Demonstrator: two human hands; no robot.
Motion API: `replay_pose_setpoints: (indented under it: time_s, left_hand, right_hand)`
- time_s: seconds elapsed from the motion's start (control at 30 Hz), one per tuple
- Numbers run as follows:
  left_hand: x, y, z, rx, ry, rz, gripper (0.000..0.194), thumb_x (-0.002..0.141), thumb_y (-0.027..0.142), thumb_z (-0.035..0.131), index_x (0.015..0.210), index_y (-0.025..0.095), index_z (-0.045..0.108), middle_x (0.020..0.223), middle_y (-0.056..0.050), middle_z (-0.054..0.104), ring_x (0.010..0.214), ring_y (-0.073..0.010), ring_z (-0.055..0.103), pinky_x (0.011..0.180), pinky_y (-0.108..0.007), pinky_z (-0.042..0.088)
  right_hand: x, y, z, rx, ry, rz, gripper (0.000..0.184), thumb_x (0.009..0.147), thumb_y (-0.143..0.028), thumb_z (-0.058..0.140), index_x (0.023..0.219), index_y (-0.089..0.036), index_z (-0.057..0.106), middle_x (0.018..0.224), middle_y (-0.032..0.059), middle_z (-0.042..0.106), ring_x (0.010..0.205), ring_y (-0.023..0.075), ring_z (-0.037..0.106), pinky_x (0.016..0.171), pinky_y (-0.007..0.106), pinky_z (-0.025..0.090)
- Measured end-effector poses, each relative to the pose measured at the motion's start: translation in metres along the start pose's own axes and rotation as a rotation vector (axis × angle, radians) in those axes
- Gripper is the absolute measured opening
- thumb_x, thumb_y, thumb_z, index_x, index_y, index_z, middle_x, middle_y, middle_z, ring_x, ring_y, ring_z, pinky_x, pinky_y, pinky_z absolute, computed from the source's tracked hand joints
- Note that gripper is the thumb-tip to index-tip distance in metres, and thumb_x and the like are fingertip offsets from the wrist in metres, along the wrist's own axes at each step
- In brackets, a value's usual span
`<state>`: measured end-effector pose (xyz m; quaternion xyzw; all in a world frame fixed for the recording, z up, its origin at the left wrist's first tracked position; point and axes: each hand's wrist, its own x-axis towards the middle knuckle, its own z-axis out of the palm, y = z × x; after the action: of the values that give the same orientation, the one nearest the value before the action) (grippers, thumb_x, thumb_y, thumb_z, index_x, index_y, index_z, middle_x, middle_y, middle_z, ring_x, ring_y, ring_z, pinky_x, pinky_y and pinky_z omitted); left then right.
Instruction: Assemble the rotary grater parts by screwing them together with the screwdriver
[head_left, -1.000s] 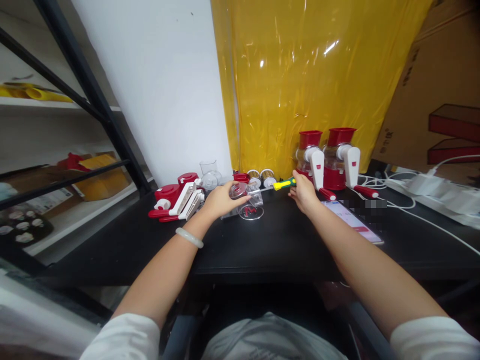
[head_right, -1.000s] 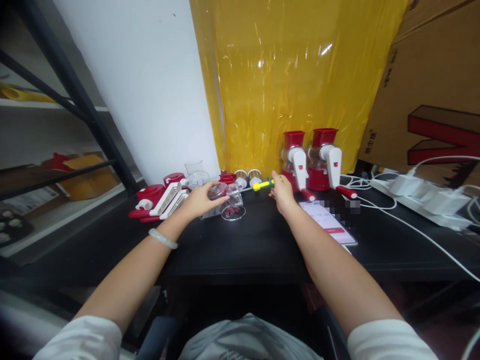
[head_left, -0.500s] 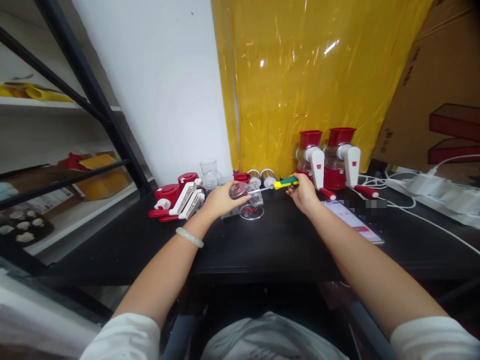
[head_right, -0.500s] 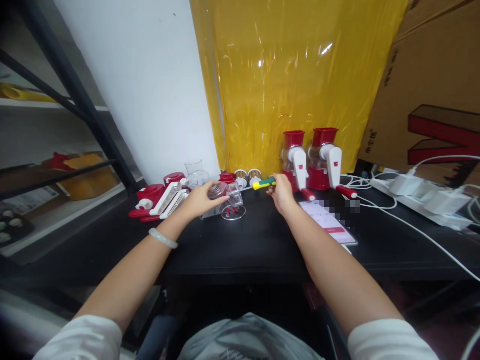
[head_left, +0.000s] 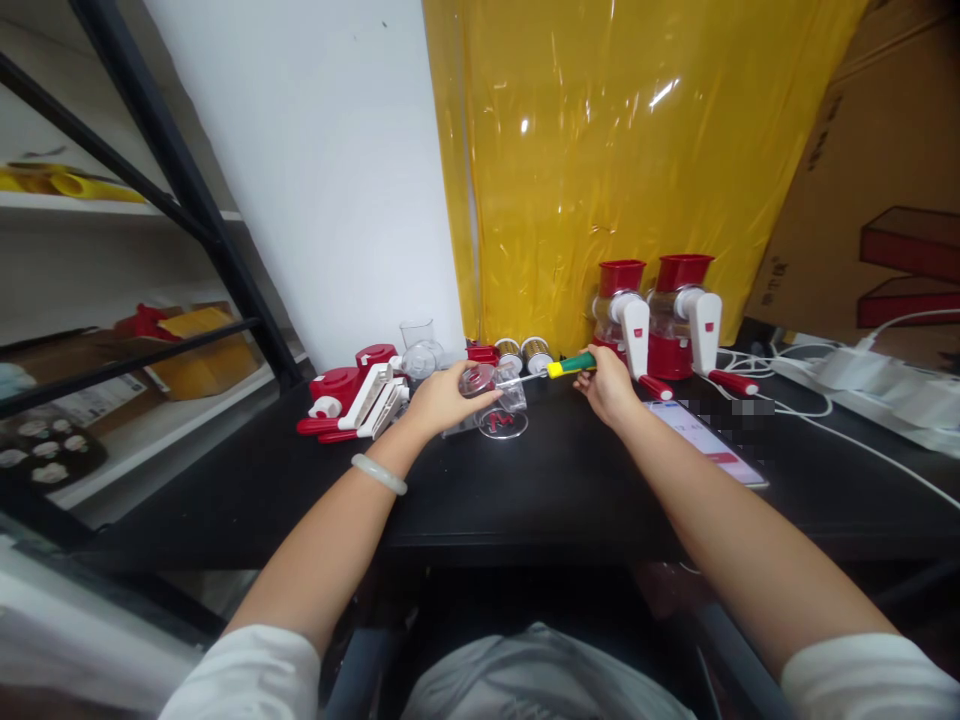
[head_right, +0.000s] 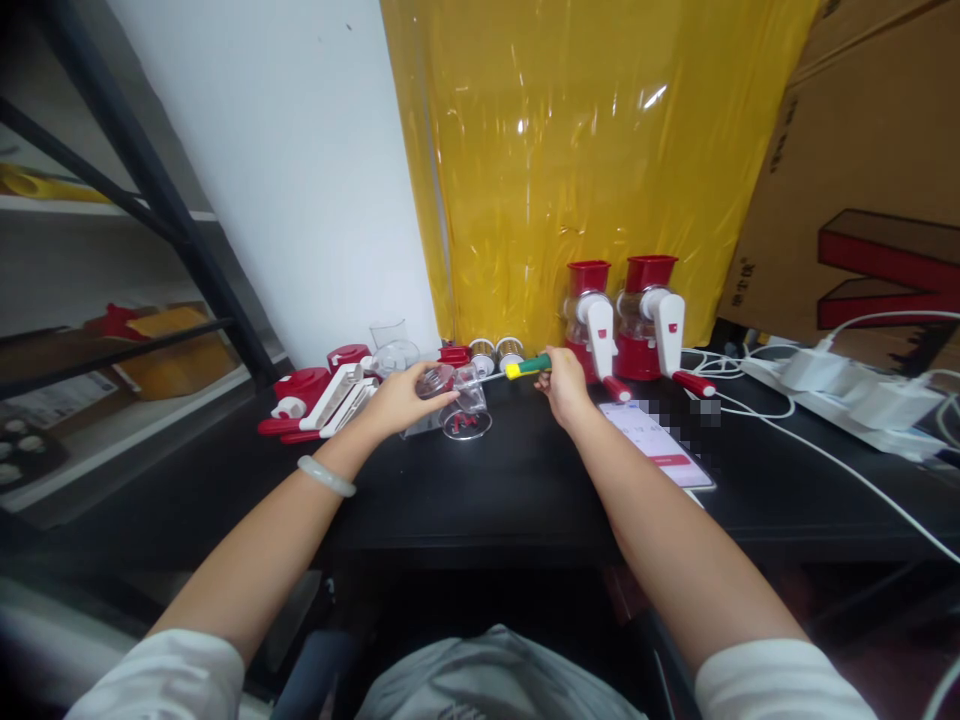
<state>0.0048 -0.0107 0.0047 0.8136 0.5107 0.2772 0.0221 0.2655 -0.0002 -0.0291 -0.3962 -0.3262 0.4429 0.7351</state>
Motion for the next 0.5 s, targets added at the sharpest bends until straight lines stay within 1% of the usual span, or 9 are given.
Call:
replay_pose_setpoints:
  time_s: [0.1,0.2,0.3,0.4,0.43,0.5]
  left_hand:
    - [0.0001,-0.0001,0.0000,-0.007,0.002,0.005,0.075,0.073,0.074,0.059,0.126,0.022,0.058,0.099,-0.010,0.071,0.089,-0.0282,0.067,0.078,-0.037,0.049]
    - [0.0000,0.0003,-0.0003,-0.014,-0.006,0.004,0.075,0.073,0.074,0.059,0.127,0.021,0.058,0.099,-0.010,0.071,0.089,-0.0279,0.066,0.078,-0.036,0.049]
    - [-0.0002,0.0009,-0.0003,-0.008,0.000,0.000,0.075,0.073,0.074,0.059,0.126,0.022,0.058,0.097,-0.009,0.071,0.088,-0.0277,0.066,0.078,-0.036,0.049]
    - [-0.0002,0.0009,-0.0002,-0.005,0.004,-0.001,0.074,0.073,0.073,0.059,0.126,0.022,0.058,0.096,-0.009,0.071,0.087,-0.0277,0.066,0.077,-0.036,0.049]
    - [-0.0001,0.0008,-0.0001,-0.006,0.002,0.000,0.074,0.073,0.073,0.059,0.126,0.022,0.058,0.097,-0.009,0.071,0.088,-0.0277,0.067,0.078,-0.036,0.049]
    - [0.0000,0.0005,-0.0001,-0.007,-0.001,0.002,0.074,0.073,0.073,0.059,0.126,0.022,0.058,0.098,-0.010,0.071,0.089,-0.0278,0.067,0.079,-0.036,0.049]
  right_hand:
    - [0.0006,0.0002,-0.0003,0.056,-0.029,0.017,0.015,0.078,-0.035,0.056,0.076,-0.022,0.048,0.053,-0.0070,0.042,0.043,0.0074,0.038,0.045,0.020,0.040]
    - [0.0009,0.0011,-0.0007,0.086,-0.041,0.011,0.016,0.078,-0.035,0.056,0.076,-0.022,0.048,0.054,-0.0066,0.044,0.044,0.0076,0.039,0.046,0.020,0.041]
    - [0.0020,0.0023,-0.0014,0.056,-0.030,-0.045,0.025,0.081,-0.046,0.056,0.077,-0.023,0.048,0.056,-0.0057,0.046,0.045,0.0083,0.042,0.045,0.021,0.041]
    - [0.0032,0.0033,-0.0028,-0.044,-0.010,-0.089,0.038,0.081,-0.060,0.055,0.076,-0.024,0.047,0.051,-0.0073,0.041,0.040,0.0083,0.038,0.041,0.021,0.038]
    - [0.0033,0.0034,-0.0034,-0.077,-0.008,-0.094,0.040,0.080,-0.062,0.056,0.075,-0.024,0.046,0.048,-0.0085,0.037,0.038,0.0078,0.035,0.040,0.020,0.037]
    - [0.0031,0.0035,-0.0041,-0.116,-0.010,-0.096,0.038,0.079,-0.059,0.060,0.075,-0.024,0.044,0.045,-0.0106,0.030,0.036,0.0068,0.030,0.038,0.019,0.035]
